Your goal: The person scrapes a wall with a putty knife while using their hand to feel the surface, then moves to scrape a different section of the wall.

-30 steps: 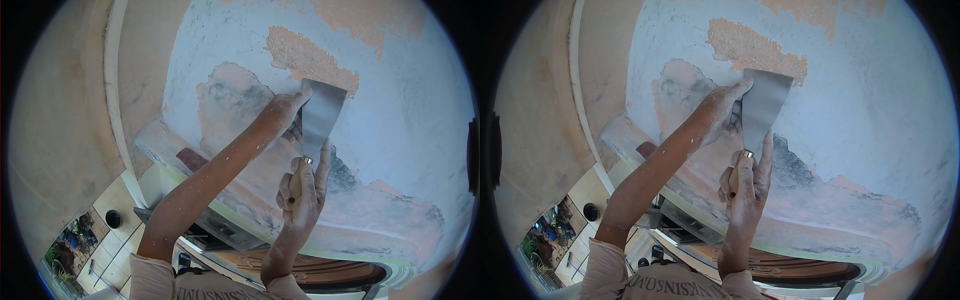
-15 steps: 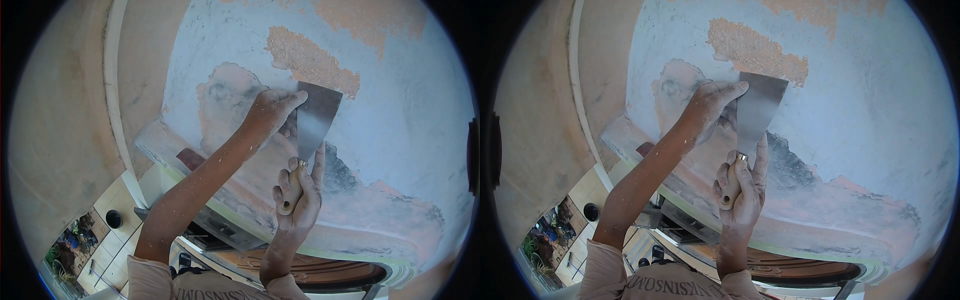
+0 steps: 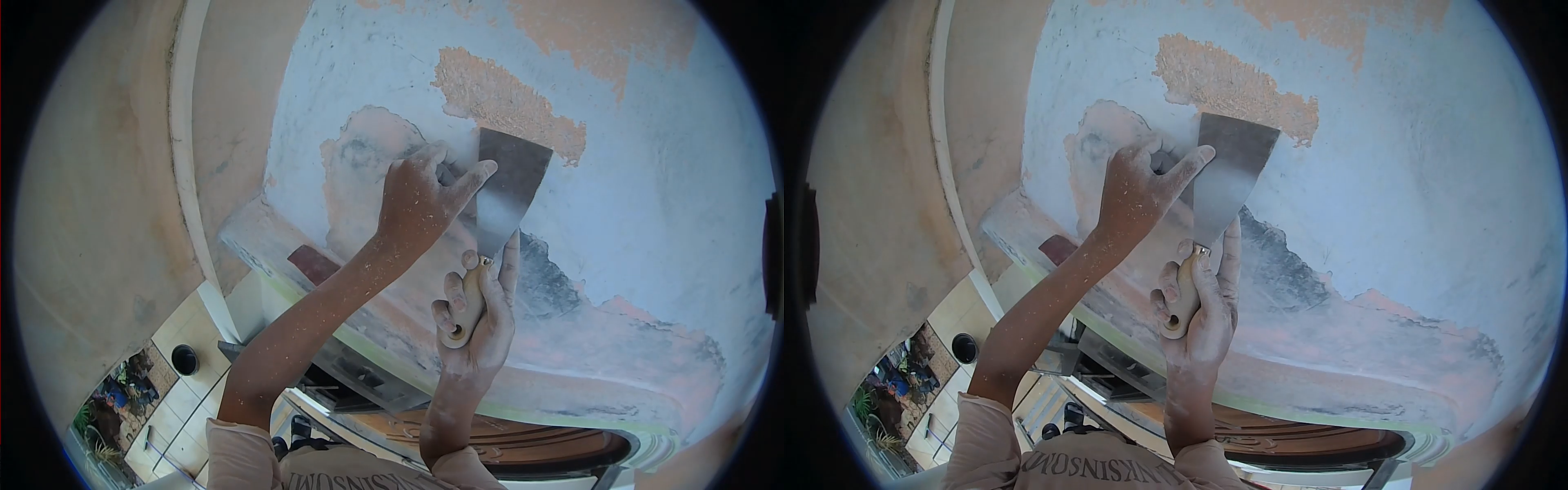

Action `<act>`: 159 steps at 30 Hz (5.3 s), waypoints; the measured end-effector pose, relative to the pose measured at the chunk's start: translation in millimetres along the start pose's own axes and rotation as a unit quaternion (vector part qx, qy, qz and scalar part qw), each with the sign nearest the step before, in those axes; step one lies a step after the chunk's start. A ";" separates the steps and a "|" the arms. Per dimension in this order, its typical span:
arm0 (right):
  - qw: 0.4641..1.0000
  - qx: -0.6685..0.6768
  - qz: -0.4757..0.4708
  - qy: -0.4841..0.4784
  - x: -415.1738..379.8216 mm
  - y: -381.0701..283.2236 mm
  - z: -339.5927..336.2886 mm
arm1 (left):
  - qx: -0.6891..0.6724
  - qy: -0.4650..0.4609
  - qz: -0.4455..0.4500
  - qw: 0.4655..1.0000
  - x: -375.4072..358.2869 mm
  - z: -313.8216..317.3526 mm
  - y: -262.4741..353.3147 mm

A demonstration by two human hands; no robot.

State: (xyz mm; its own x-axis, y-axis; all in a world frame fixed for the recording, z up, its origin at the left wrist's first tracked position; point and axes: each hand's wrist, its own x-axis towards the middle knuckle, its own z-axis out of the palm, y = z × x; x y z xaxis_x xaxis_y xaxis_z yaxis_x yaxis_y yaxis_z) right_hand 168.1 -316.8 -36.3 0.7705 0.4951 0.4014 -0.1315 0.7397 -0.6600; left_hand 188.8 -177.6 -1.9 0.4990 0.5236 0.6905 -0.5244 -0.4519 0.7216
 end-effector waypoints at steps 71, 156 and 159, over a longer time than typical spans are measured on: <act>0.999 -0.053 0.006 0.002 -4.2 -13.3 -7.2 | 0.131 0.072 0.460 0.875 21.5 16.9 -50.6; 0.997 -0.072 -0.001 0.003 -3.3 -16.6 -3.4 | 0.061 0.110 0.429 0.894 12.1 35.7 -57.5; 0.997 -0.067 -0.007 0.025 -22.8 -28.1 -12.5 | 0.092 0.062 0.446 0.888 -3.6 34.6 -45.8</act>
State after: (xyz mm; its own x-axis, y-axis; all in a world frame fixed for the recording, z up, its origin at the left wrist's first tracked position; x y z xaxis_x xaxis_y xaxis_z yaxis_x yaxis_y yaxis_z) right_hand 162.0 -354.6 -34.7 0.8027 0.4592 0.3806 -0.0390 0.6773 -0.7347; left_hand 234.9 -183.8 -35.7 -0.1443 -0.0319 0.9890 -0.5463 -0.8308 -0.1065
